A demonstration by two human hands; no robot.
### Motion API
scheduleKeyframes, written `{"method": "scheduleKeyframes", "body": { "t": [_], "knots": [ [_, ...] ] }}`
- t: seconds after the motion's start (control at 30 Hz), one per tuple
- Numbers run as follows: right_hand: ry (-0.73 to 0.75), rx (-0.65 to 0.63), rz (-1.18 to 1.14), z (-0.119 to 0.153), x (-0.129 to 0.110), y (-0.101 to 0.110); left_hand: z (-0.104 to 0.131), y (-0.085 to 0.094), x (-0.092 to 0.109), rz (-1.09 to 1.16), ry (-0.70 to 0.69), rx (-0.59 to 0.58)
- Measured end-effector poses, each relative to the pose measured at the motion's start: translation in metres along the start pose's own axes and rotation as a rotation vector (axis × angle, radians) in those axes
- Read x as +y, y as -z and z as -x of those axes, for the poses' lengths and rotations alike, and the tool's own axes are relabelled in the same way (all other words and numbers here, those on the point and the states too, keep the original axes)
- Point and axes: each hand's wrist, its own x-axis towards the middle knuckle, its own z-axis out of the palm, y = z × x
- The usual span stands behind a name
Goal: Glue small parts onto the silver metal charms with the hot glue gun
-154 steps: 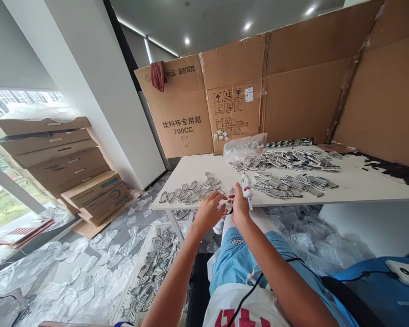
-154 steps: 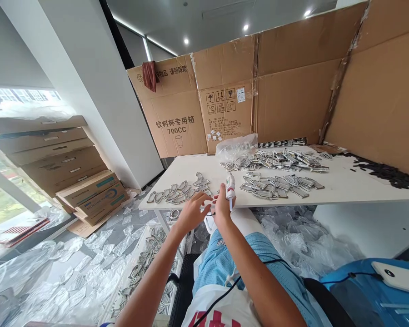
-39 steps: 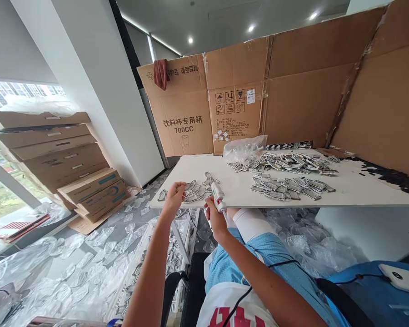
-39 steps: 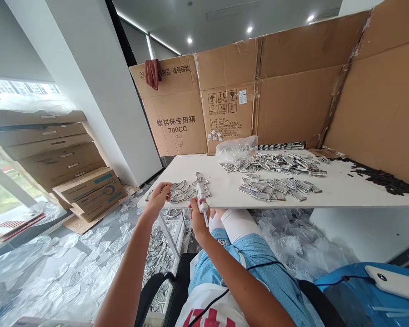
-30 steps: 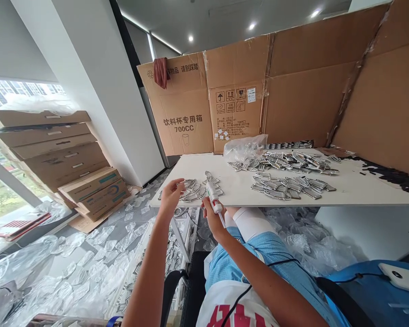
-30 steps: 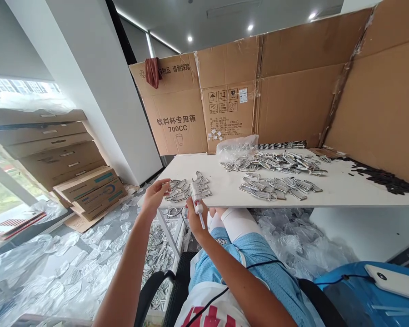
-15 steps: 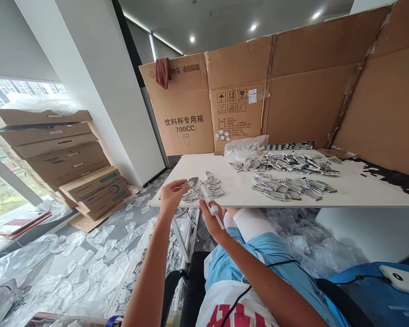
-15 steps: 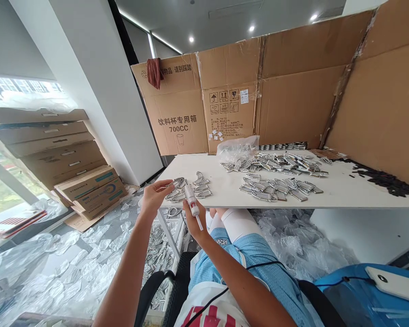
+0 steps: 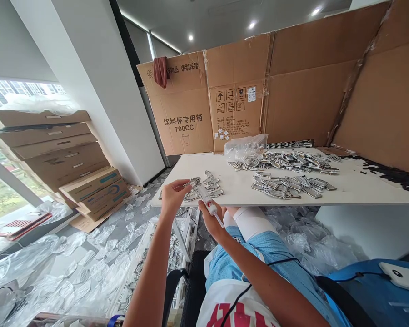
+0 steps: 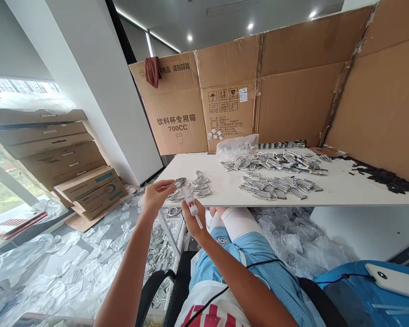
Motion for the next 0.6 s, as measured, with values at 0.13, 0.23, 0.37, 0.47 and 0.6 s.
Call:
{"method": "scheduleKeyframes", "body": {
  "t": [0.13,0.23,0.37,0.47,0.6],
  "knots": [
    [-0.011,-0.004,-0.002,0.0003,-0.0046,0.0006,0.0001,-0.0016,0.0004,-0.007,-0.002,-0.004],
    [-0.018,-0.019,0.015,0.0003,-0.0069,0.0007,0.0022,-0.0033,0.0028,-0.024,-0.019,-0.007],
    [-0.031,0.021,0.093,0.0011,-0.0085,0.0010,0.0056,-0.0063,0.0072,-0.025,-0.030,-0.026],
    [-0.088,0.056,0.125,0.0015,-0.0090,0.0014,0.0072,-0.0083,0.0086,-0.011,-0.028,-0.030],
    [-0.158,0.065,0.158,0.0002,-0.0102,0.0034,0.0071,-0.0102,0.0062,-0.001,-0.033,-0.036]
  ]
}}
